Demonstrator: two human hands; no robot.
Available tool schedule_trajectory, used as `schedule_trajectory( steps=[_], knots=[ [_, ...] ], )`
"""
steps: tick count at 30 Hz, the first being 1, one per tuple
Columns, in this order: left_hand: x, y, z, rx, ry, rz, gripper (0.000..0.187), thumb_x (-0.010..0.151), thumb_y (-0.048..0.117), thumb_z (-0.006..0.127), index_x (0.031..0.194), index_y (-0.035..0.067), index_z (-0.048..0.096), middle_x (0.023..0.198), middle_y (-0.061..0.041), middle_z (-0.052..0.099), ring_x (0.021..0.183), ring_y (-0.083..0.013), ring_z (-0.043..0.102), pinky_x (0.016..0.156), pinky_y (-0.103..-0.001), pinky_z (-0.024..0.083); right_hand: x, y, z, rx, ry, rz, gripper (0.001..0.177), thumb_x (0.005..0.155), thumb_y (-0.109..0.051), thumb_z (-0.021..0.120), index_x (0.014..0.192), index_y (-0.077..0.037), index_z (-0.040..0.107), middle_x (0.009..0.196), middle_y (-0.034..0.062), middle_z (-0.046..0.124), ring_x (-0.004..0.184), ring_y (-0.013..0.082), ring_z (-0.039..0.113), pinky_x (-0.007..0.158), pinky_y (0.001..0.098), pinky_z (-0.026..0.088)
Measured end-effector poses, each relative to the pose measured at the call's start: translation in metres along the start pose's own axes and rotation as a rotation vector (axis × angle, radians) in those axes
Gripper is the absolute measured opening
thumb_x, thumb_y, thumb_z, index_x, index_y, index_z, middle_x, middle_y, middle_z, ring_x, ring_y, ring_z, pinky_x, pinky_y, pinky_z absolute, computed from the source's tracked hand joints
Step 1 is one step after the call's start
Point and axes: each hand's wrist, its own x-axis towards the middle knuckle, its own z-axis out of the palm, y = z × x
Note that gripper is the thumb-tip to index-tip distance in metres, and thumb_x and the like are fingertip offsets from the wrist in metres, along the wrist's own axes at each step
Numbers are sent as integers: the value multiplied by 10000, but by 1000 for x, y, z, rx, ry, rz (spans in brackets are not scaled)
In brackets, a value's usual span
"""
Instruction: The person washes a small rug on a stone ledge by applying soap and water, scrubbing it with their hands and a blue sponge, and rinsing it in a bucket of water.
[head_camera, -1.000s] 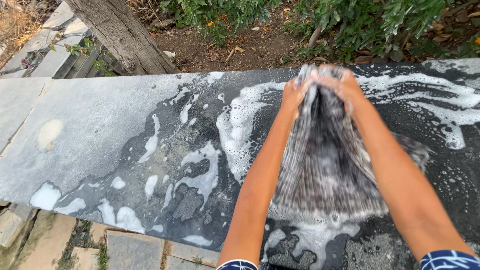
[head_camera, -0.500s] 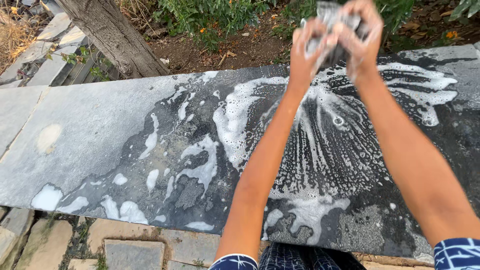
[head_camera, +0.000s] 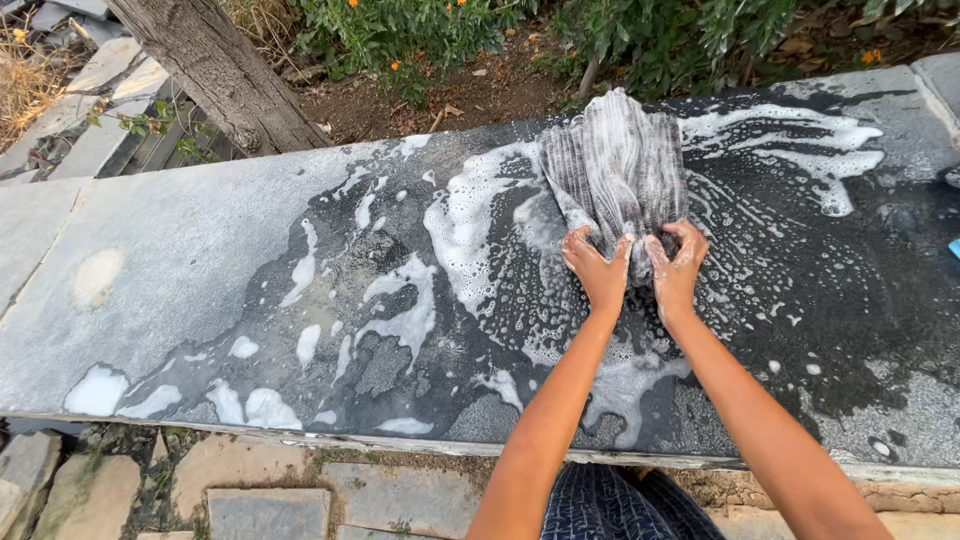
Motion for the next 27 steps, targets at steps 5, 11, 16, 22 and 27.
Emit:
schedule_trajectory(
  steps=[5, 11, 16, 22, 27],
  knots=[
    [8, 17, -5, -63, -103, -280, 1033, 712, 461, 899, 1457, -48, 397, 1434, -260, 481, 1387, -429, 425, 1173, -500, 332, 4, -21, 2, 528, -152, 511, 709, 907, 33, 532, 1552, -119, 282, 1454, 78, 470, 1285, 207, 500, 1095, 345, 412],
    [42, 13, -26, 81, -494, -507, 1433, 551, 546, 1009, 1511, -172, 223, 1492, -419, 349, 1415, -463, 375, 1156, -458, 381, -13, -32, -1, 570, -249, 864, 582, 838, -103, 496, 1419, -131, 516, 1333, 98, 589, 1175, 236, 602, 999, 492, 485],
    [79, 19, -31, 416, -928, -138, 1191, 568, 500, 952, 1434, -115, 414, 1307, -337, 618, 1217, -425, 633, 1044, -435, 503, 8, -45, -12, 589, -273, 1105, 509, 1022, -511, 529, 1317, -98, 560, 1309, 165, 642, 1146, 294, 637, 1022, 503, 507],
    [73, 170, -18, 761, -1116, 311, 656, 687, 230, 823, 1286, 84, 600, 1178, -147, 746, 1104, -335, 714, 941, -448, 578, 15, -80, -17, 858, 89, 984, 653, 939, -686, 426, 1351, -205, 583, 1393, 58, 609, 1281, 248, 578, 1057, 463, 455],
    [90, 255, 8, 591, -872, 848, 434, 860, 251, 726, 1265, 156, 602, 1014, -74, 736, 1087, -293, 680, 866, -472, 559, 73, -103, -29, 1353, 31, 326, 630, 1023, -659, 316, 1441, -211, 463, 1470, 73, 528, 1417, 248, 495, 1190, 455, 427]
  ],
)
